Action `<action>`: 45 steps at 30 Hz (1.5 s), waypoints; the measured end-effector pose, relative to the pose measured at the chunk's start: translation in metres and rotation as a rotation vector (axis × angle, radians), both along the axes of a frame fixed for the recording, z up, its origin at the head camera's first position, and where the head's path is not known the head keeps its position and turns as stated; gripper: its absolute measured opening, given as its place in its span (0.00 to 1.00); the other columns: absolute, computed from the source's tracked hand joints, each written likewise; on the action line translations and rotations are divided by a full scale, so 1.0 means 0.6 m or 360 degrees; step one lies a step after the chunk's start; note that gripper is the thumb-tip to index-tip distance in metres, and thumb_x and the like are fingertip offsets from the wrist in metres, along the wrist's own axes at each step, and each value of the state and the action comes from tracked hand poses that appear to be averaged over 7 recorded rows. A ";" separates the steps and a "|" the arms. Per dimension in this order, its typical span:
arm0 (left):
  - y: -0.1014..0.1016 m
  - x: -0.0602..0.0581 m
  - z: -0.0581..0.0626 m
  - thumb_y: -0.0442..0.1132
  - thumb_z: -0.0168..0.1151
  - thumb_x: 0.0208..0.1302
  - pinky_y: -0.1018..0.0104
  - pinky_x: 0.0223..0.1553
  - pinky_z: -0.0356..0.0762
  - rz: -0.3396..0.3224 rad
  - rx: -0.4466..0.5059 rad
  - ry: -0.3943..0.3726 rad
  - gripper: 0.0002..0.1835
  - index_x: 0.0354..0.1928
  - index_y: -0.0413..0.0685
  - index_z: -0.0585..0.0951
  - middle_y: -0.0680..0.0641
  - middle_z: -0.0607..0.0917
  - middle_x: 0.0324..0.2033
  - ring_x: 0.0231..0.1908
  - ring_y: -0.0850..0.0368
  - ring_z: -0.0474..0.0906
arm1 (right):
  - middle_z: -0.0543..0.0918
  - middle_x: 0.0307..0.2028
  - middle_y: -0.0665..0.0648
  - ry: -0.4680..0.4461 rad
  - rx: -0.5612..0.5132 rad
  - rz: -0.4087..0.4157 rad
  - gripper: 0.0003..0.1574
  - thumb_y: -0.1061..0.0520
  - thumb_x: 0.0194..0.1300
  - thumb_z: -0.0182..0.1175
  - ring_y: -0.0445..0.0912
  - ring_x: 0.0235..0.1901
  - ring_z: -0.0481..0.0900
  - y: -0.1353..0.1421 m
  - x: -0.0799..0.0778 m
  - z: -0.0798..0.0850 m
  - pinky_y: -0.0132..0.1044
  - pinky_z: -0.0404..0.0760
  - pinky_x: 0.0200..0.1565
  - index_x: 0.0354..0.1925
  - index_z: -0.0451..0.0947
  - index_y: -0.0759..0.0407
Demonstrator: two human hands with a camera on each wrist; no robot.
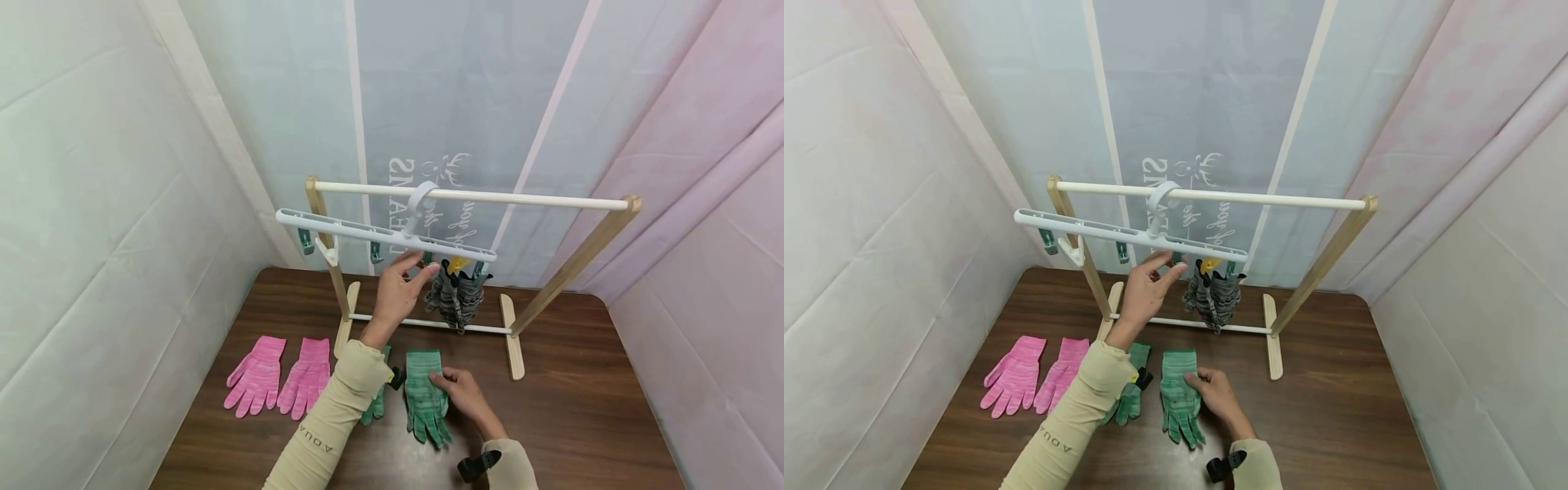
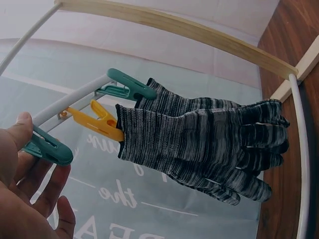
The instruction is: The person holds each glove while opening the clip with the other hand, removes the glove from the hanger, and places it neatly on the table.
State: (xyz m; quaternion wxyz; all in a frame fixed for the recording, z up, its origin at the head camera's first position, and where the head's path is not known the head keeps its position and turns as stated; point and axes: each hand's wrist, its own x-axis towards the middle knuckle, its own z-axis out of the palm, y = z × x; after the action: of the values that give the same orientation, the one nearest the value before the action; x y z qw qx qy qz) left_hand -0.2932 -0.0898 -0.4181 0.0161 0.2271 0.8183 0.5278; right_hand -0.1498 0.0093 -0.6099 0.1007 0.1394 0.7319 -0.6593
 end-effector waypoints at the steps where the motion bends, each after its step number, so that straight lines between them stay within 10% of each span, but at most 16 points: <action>1: 0.000 0.000 -0.001 0.50 0.69 0.70 0.43 0.65 0.76 -0.0003 0.0001 0.0001 0.29 0.68 0.45 0.79 0.42 0.75 0.73 0.73 0.46 0.72 | 0.59 0.19 0.48 0.0006 0.0012 0.0012 0.27 0.48 0.74 0.62 0.39 0.22 0.57 0.000 0.000 -0.004 0.31 0.59 0.31 0.24 0.64 0.56; 16: -0.007 -0.002 -0.004 0.51 0.66 0.72 0.59 0.47 0.79 -0.0058 -0.0004 -0.0005 0.29 0.70 0.49 0.78 0.43 0.83 0.61 0.45 0.50 0.81 | 0.68 0.23 0.49 0.0050 0.0209 -0.0001 0.12 0.54 0.74 0.62 0.40 0.22 0.64 -0.004 0.018 -0.042 0.33 0.64 0.30 0.40 0.77 0.64; 27: -0.029 -0.005 -0.019 0.48 0.64 0.74 0.63 0.46 0.82 -0.0071 0.0117 -0.0023 0.20 0.65 0.56 0.82 0.47 0.86 0.58 0.46 0.53 0.84 | 0.68 0.25 0.50 0.0052 0.0232 -0.0038 0.37 0.57 0.69 0.68 0.41 0.23 0.64 -0.005 0.028 -0.041 0.34 0.65 0.34 0.69 0.69 0.73; 45: -0.120 -0.015 -0.068 0.36 0.66 0.72 0.72 0.41 0.73 0.0620 0.0440 0.0192 0.09 0.50 0.43 0.85 0.40 0.83 0.47 0.48 0.50 0.79 | 0.65 0.26 0.50 0.0060 0.0238 -0.0079 0.34 0.59 0.70 0.68 0.38 0.24 0.63 -0.003 0.044 -0.056 0.34 0.65 0.35 0.69 0.71 0.66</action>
State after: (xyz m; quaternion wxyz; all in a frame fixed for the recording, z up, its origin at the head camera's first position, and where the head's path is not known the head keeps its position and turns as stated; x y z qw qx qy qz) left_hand -0.3021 -0.1617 -0.4591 -0.1661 0.0962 0.7660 0.6135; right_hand -0.1231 0.0072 -0.6437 0.0598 0.1521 0.7771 -0.6077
